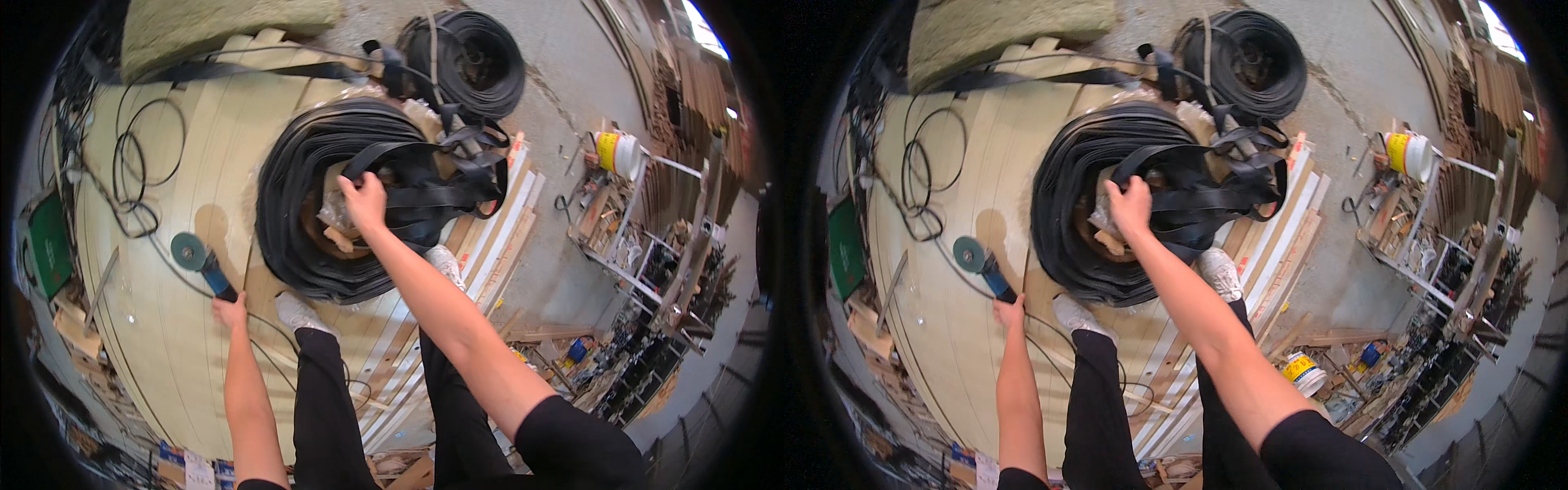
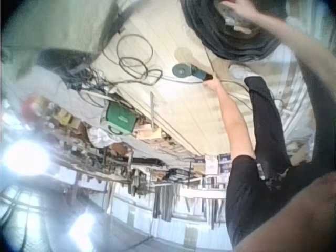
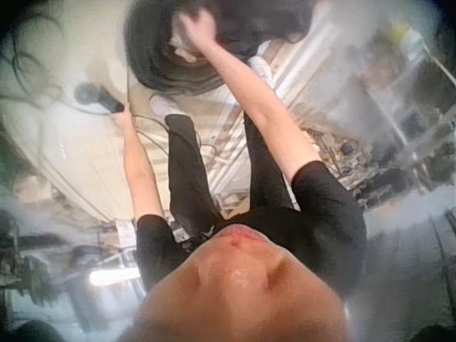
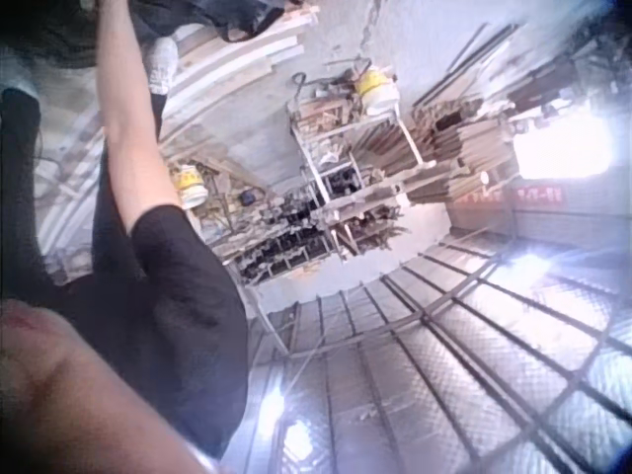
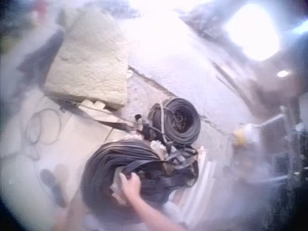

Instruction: The person assembles a wooden cabinet by attaching a metal trim strip using a cordless drill and screws. They then use an angle grinder to smooth the trim, generating sparks, and finally put on gloves to wipe the surface.

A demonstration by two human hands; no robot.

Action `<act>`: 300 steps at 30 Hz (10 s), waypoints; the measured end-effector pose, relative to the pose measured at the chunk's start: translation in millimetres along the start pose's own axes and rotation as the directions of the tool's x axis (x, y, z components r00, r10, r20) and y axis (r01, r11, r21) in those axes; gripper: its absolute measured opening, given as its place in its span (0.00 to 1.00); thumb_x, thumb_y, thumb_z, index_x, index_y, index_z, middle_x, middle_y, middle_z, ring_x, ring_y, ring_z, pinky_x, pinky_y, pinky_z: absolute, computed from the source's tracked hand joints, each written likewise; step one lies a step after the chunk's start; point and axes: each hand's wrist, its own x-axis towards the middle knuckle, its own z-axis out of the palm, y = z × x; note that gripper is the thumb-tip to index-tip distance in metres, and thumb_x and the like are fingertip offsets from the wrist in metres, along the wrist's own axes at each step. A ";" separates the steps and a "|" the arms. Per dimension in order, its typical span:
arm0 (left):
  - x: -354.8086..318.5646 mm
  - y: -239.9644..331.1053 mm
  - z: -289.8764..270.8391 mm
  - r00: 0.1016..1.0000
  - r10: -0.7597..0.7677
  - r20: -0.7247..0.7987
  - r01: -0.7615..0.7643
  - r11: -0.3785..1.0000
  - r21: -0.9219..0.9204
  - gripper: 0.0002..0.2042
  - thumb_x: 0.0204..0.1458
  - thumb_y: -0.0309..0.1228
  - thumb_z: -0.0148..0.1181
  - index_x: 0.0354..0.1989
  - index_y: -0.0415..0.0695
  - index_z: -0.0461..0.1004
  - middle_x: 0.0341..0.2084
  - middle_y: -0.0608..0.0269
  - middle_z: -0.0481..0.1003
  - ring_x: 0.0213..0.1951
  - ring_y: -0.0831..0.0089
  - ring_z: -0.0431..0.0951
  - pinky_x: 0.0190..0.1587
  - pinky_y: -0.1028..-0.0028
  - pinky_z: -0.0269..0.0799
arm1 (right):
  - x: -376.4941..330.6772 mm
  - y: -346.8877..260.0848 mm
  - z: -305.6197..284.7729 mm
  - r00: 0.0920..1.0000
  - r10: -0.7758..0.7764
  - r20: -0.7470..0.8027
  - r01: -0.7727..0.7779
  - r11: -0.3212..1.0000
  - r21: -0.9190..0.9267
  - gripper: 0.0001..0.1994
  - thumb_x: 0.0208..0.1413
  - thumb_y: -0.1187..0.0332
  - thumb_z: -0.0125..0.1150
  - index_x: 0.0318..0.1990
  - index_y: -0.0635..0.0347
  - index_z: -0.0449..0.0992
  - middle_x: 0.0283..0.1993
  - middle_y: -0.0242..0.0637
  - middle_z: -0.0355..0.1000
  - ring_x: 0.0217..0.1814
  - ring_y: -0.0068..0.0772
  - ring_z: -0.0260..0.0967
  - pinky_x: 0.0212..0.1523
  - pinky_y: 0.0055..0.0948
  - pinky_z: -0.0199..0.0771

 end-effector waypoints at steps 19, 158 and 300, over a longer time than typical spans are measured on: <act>-613.7 365.1 -193.1 0.166 0.670 0.724 0.877 0.236 -0.419 0.34 0.68 0.66 0.52 0.60 0.44 0.76 0.41 0.65 0.82 0.42 0.67 0.82 0.47 0.66 0.82 | -287.4 -61.7 -625.2 0.795 -0.087 0.601 0.115 0.993 -0.007 0.11 0.67 0.59 0.67 0.40 0.58 0.82 0.28 0.45 0.77 0.34 0.54 0.73 0.42 0.49 0.73; -1731.3 484.9 -92.5 -0.705 0.701 0.110 -0.689 -0.713 0.128 0.16 0.65 0.34 0.70 0.53 0.34 0.84 0.44 0.47 0.86 0.43 0.59 0.85 0.45 0.61 0.82 | -970.8 743.0 -1294.2 -0.230 0.912 -0.340 -0.836 -0.007 0.548 0.28 0.58 0.71 0.68 0.68 0.52 0.73 0.50 0.55 0.82 0.55 0.59 0.82 0.53 0.55 0.82; -1685.1 392.6 189.9 -0.530 0.132 0.838 -0.841 0.050 -0.539 0.28 0.75 0.51 0.46 0.42 0.37 0.83 0.24 0.55 0.81 0.26 0.64 0.80 0.34 0.62 0.75 | -559.8 587.2 -1382.5 0.680 0.683 -0.265 0.178 0.197 0.964 0.23 0.66 0.57 0.69 0.55 0.71 0.83 0.47 0.39 0.84 0.44 0.29 0.79 0.46 0.32 0.78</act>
